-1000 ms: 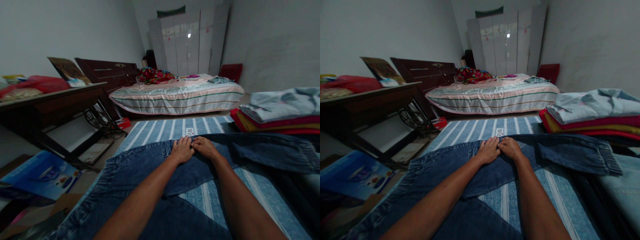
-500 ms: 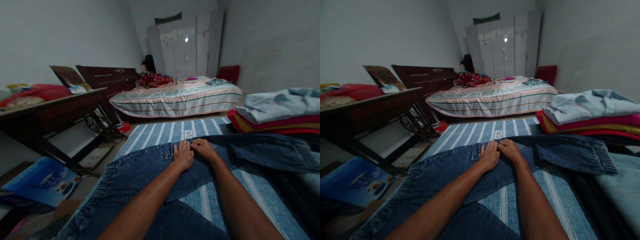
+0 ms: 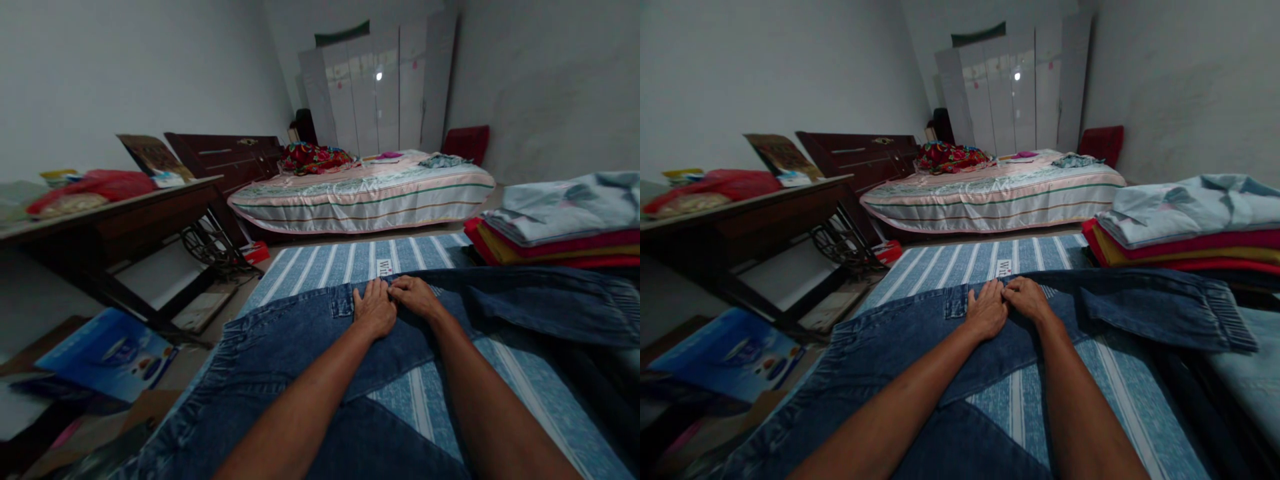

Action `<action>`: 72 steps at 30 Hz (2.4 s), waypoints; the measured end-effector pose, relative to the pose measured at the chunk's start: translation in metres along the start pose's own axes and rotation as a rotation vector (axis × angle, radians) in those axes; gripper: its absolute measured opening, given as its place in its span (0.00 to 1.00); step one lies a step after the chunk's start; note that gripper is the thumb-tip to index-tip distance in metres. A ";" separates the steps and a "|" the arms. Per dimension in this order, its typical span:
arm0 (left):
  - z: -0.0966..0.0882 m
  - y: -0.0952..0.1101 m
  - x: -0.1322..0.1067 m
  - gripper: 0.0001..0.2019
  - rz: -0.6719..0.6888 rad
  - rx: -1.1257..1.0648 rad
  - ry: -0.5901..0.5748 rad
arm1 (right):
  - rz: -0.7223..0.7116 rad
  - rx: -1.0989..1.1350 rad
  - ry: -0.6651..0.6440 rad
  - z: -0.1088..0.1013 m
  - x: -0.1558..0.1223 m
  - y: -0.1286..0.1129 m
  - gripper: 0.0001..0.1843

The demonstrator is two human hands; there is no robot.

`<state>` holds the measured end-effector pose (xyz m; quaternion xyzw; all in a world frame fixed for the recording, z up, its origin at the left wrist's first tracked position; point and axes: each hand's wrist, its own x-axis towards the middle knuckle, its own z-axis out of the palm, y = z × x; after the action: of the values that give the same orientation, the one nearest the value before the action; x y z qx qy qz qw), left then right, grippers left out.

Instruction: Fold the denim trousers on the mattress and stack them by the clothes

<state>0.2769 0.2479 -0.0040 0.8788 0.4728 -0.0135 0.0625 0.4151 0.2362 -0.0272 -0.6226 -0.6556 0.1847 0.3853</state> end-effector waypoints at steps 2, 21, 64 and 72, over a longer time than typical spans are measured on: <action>-0.001 0.000 0.000 0.31 -0.006 -0.014 -0.004 | -0.005 -0.004 -0.004 -0.001 -0.001 -0.001 0.14; 0.001 0.000 0.002 0.30 -0.012 -0.029 -0.002 | -0.040 0.006 -0.044 -0.005 -0.002 -0.004 0.17; -0.011 -0.025 0.008 0.27 0.170 -0.004 -0.019 | -0.025 -0.023 -0.077 -0.003 0.002 0.000 0.20; -0.003 -0.023 0.004 0.30 0.172 0.032 -0.025 | -0.026 -0.015 -0.059 -0.001 0.002 0.002 0.18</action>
<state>0.2601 0.2641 -0.0035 0.9168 0.3947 -0.0265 0.0551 0.4173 0.2387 -0.0280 -0.6113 -0.6761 0.1930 0.3633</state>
